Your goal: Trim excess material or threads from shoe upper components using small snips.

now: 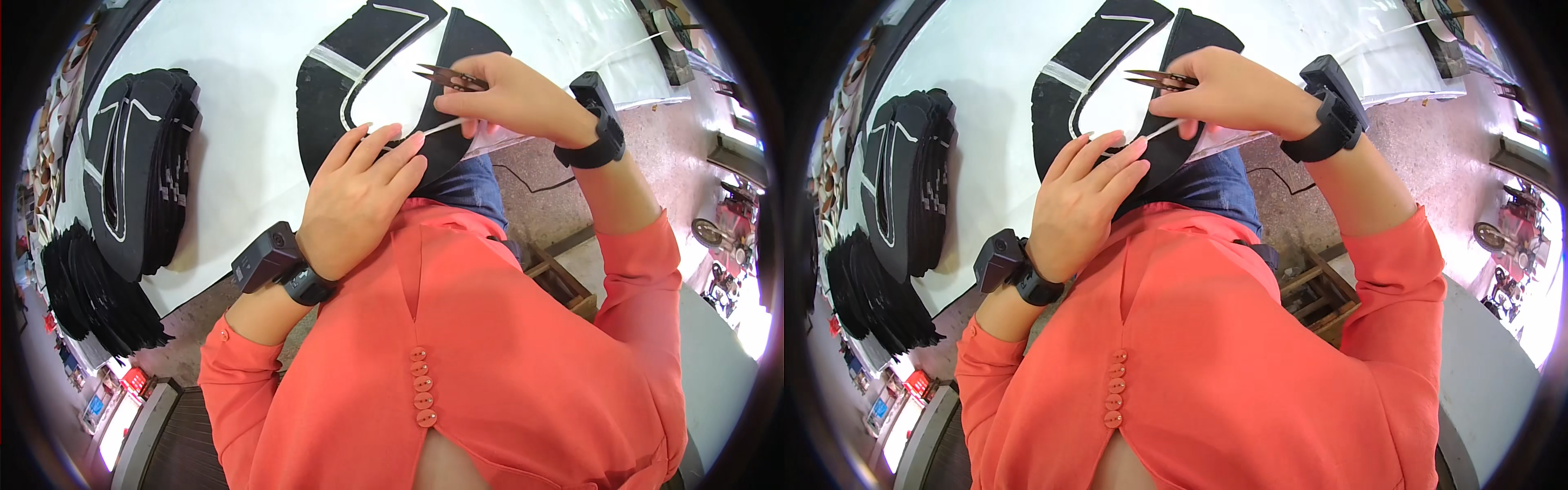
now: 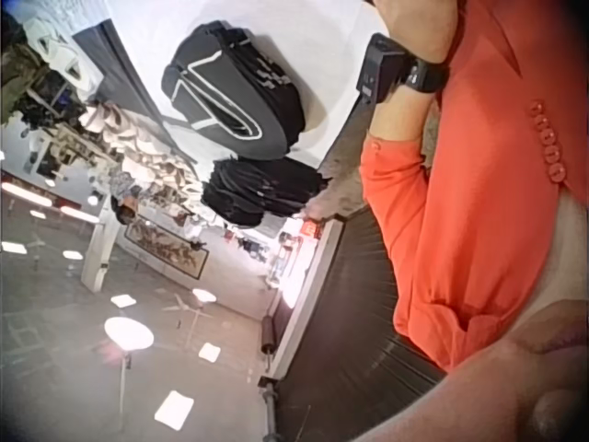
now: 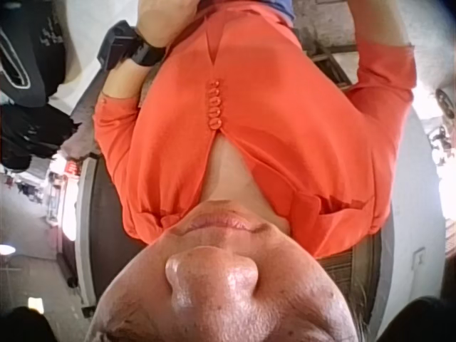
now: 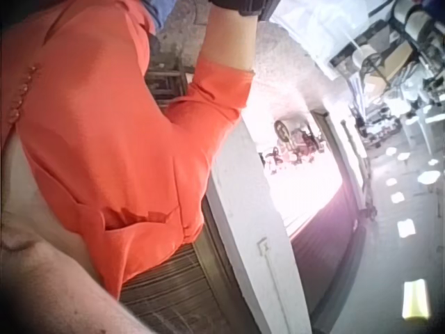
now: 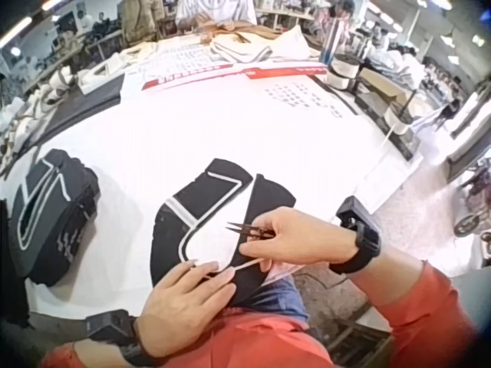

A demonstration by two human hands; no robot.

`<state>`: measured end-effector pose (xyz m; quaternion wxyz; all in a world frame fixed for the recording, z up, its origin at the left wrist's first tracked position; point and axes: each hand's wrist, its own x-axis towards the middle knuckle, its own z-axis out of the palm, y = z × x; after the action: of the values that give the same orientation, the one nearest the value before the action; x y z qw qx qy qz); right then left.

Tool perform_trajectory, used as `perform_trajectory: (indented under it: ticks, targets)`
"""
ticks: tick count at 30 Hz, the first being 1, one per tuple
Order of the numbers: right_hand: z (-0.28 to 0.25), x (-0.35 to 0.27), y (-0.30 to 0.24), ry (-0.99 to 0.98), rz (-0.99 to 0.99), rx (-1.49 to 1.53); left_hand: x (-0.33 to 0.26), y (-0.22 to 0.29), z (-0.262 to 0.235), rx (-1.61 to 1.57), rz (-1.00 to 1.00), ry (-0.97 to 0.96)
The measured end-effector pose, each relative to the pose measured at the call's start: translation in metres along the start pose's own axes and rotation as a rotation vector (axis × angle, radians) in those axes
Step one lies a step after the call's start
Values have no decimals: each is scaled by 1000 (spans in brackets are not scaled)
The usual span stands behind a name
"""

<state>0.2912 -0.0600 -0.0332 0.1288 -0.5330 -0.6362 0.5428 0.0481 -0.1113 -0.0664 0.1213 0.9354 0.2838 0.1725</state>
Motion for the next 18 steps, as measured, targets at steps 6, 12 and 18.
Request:
perform_trajectory:
  ticks: [6,12,18]
  targets:
    - [2,0,-10,-129,289,-43,-1,1,0,10,-1,-7]
    - [0,5,1,-132,51,-241,-2,0,0,22,2,-15]
    - [8,12,8,88,-199,-334,-1,7,1,53,-15,-12]
